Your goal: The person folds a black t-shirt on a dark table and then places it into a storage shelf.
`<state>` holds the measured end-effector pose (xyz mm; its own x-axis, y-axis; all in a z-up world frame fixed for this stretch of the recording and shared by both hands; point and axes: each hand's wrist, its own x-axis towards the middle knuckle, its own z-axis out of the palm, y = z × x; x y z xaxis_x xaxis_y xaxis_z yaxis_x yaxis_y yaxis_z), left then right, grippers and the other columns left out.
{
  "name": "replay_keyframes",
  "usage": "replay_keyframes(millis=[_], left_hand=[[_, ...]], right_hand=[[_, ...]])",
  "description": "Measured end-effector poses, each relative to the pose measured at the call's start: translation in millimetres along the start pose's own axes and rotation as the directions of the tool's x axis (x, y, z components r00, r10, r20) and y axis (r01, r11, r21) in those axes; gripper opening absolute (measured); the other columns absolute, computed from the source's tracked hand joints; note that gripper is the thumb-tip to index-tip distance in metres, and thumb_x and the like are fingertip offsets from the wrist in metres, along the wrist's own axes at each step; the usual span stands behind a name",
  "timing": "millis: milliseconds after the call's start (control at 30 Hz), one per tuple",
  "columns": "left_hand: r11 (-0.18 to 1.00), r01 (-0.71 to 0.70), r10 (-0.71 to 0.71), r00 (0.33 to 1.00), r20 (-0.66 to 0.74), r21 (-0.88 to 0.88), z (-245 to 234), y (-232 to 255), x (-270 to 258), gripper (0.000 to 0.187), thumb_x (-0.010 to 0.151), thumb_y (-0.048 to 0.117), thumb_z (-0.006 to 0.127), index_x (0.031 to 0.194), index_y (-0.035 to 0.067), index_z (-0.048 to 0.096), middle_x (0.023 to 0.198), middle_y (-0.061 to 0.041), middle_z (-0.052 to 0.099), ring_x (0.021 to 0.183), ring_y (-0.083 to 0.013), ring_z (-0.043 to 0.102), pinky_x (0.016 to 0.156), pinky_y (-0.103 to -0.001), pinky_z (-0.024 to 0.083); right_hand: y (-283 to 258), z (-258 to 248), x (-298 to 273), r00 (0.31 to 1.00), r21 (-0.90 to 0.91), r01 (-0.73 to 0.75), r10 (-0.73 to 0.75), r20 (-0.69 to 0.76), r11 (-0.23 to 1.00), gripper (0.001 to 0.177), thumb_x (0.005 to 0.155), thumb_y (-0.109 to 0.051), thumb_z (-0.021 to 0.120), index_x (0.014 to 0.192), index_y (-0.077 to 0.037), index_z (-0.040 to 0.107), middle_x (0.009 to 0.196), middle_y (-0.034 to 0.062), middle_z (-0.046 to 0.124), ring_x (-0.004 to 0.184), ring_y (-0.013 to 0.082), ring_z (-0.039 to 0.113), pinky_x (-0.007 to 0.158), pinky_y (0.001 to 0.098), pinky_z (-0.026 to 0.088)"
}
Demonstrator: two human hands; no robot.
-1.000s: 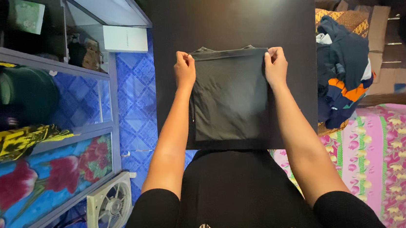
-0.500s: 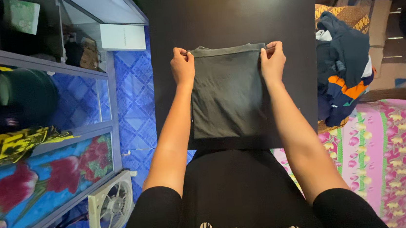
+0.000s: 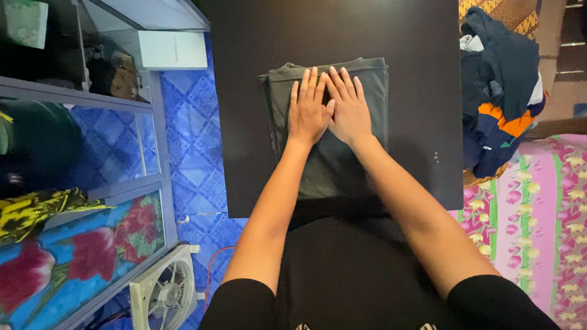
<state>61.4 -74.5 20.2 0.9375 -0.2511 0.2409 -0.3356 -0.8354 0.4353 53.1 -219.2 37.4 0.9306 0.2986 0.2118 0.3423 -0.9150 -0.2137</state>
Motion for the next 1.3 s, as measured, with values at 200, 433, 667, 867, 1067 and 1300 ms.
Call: replay_keyframes(millis=[200,433,667,867,1067,1300], left_hand=[[0.998,0.029,-0.032,0.997,0.065,0.05,-7.5,-7.5,-3.8,0.064,0.104,0.048,0.048,0.158,0.015,0.042,0.169,-0.011,0.03,0.158,-0.0265,0.024,0.128,-0.051,0.017],[0.986,0.107,-0.118,0.989,0.086,0.13,-14.2,-34.5,-8.7,0.066,0.107,0.055,0.039,0.161,0.018,0.036,0.171,-0.006,0.024,0.158,-0.0241,0.02,0.128,-0.055,0.013],[0.919,0.219,-0.231,0.973,-0.004,0.327,-37.4,-83.3,-20.6,0.065,0.109,0.044,0.042,0.167,0.018,0.026,0.174,-0.01,0.018,0.161,-0.0292,0.015,0.127,-0.059,0.01],[0.874,0.312,-0.331,0.944,-0.015,0.373,-49.7,-88.6,-26.5,0.07,0.105,0.039,0.048,0.164,0.01,0.025,0.171,-0.014,0.018,0.157,-0.0309,0.015,0.125,-0.059,0.012],[0.92,0.317,-0.302,0.948,-0.1,0.23,-38.1,-46.6,-33.6,0.067,0.104,0.032,0.048,0.163,0.004,0.03,0.172,-0.014,0.023,0.16,-0.0294,0.019,0.129,-0.053,0.017],[0.99,0.055,-0.063,0.996,-0.062,-0.127,-14.4,35.7,-59.2,0.067,0.108,0.044,0.04,0.16,0.003,0.036,0.168,-0.018,0.031,0.158,-0.0334,0.025,0.129,-0.054,0.018]], right_hand=[[5.4,-15.0,-0.8,0.998,0.163,-0.055,0.048,0.044,0.985,0.069,0.096,-0.033,0.062,0.157,-0.008,0.044,0.168,0.0124,0.035,0.157,0.0304,0.027,0.128,0.0503,0.019],[29.2,-26.8,-11.7,0.984,0.124,-0.171,0.163,0.077,0.977,0.07,0.1,-0.039,0.058,0.161,-0.01,0.04,0.17,0.0108,0.029,0.158,0.0292,0.024,0.127,0.0517,0.016],[74.2,-21.7,-24.9,0.958,0.053,-0.283,0.279,0.07,0.958,0.067,0.107,-0.036,0.05,0.165,-0.008,0.032,0.173,0.0113,0.021,0.16,0.0303,0.015,0.128,0.0534,0.011],[87.7,-21.0,-36.7,0.955,-0.022,-0.294,0.294,0.034,0.956,0.063,0.11,-0.029,0.048,0.166,-0.005,0.031,0.175,0.0142,0.021,0.161,0.0342,0.015,0.128,0.0557,0.01],[55.8,-29.5,-43.6,0.969,0.061,-0.248,0.249,-0.006,0.967,0.07,0.104,-0.021,0.054,0.166,0.0,0.028,0.174,0.0183,0.023,0.161,0.0354,0.015,0.129,0.0565,0.01],[-24.0,-17.1,-61.9,0.999,0.209,-0.039,0.031,0.041,0.977,0.06,0.106,-0.022,0.054,0.16,-0.002,0.037,0.168,0.0158,0.031,0.159,0.0334,0.022,0.127,0.057,0.012]])
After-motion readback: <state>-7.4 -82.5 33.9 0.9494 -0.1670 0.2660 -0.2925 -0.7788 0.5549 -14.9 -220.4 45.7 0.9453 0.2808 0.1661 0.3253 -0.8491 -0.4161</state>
